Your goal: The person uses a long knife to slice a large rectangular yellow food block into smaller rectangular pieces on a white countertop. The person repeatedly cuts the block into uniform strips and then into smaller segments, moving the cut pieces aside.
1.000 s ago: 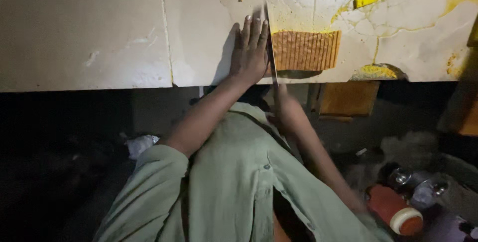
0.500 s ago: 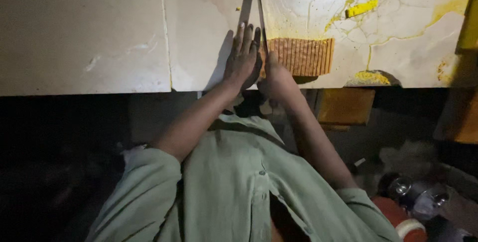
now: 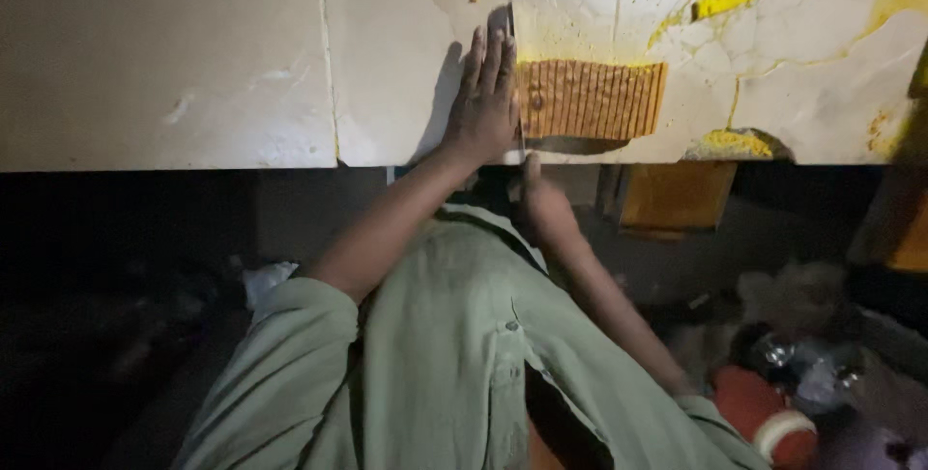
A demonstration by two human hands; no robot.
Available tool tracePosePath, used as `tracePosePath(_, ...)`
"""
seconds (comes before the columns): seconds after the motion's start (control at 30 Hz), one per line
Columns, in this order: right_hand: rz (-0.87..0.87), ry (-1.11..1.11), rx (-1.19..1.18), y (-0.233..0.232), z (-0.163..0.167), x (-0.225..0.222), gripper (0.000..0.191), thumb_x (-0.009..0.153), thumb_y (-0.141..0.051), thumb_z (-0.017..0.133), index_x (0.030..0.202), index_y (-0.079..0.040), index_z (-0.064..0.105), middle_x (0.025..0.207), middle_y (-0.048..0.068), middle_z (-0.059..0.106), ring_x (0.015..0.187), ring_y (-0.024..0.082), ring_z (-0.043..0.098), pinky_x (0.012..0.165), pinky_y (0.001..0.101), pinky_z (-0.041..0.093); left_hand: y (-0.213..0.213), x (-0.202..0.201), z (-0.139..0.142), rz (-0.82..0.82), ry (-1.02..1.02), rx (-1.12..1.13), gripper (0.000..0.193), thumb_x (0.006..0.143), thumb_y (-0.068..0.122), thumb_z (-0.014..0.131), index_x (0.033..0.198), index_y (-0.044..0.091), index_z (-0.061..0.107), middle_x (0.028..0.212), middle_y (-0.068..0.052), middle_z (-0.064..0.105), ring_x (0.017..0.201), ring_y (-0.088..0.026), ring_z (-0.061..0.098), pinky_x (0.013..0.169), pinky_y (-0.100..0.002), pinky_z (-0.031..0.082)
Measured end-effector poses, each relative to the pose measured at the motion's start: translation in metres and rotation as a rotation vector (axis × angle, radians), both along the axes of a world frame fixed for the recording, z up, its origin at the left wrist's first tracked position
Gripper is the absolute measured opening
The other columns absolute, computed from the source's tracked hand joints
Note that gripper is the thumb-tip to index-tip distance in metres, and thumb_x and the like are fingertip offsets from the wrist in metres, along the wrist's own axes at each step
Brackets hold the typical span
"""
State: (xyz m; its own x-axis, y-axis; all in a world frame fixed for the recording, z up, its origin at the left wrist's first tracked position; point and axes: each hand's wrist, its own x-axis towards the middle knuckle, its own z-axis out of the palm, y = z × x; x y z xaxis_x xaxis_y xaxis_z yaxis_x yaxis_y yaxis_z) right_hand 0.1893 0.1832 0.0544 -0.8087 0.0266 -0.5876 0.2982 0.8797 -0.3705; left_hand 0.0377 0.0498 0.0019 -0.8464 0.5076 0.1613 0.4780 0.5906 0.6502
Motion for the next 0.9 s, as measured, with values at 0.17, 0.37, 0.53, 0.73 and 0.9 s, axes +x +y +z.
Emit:
tracePosePath(0.17,-0.139,-0.002,-0.096,-0.018,0.060,-0.095,0.065,0.086,-0.007,0.064,0.141,0.007,0.033,0.100,0.030,0.069,0.091,0.045,0.071,0.072,0.0521,0.057,-0.009,-0.010,0.008,-0.057,-0.131,-0.133,0.068,0.103,0.008,0.046,0.165,-0.003,0.021,0.175,-0.020,0.007,0.163,-0.042,0.004,0.132,-0.049,0.019)
tracePosePath(0.37,-0.389,-0.233,-0.206,-0.029,0.095,-0.016,0.038,0.115,-0.024,0.032,0.144,0.000,0.038,0.099,0.031,0.069,0.095,0.049,0.067,0.084,0.0510,0.052,-0.014,-0.004,0.001,-0.033,-0.047,-0.034,0.067,0.106,0.016,0.049,0.163,-0.005,0.019,0.170,-0.024,0.015,0.160,-0.043,0.010,0.132,-0.053,0.017)
tracePosePath(0.53,0.011,0.019,-0.269,-0.006,0.032,0.057,0.039,0.115,-0.022,0.045,0.150,-0.004,0.049,0.099,0.026,0.073,0.087,0.046,0.065,0.091,0.0449,0.058,-0.011,0.002,-0.009,-0.019,-0.035,0.049,0.069,0.108,0.016,0.048,0.164,-0.006,0.013,0.170,-0.026,0.014,0.161,-0.044,0.008,0.134,-0.052,0.016)
tracePosePath(0.73,-0.020,0.058,-0.062,-0.016,0.006,-0.042,0.085,0.088,-0.022,0.074,0.146,0.010,0.022,0.097,0.032,0.070,0.087,0.050,0.068,0.072,0.0541,0.054,-0.015,-0.008,-0.007,-0.068,-0.085,0.024,0.072,0.107,0.013,0.048,0.166,-0.003,0.008,0.173,-0.025,0.007,0.162,-0.044,0.005,0.135,-0.052,0.014)
tracePosePath(0.9,-0.131,0.019,-0.113,-0.030,0.056,-0.091,0.072,0.086,-0.016,0.071,0.142,0.008,0.032,0.098,0.031,0.070,0.091,0.047,0.070,0.071,0.0512,0.056,-0.025,-0.008,0.008,0.004,-0.084,-0.254,0.068,0.110,0.029,0.045,0.165,0.008,0.011,0.170,-0.028,0.006,0.157,-0.047,0.004,0.126,-0.065,0.005)
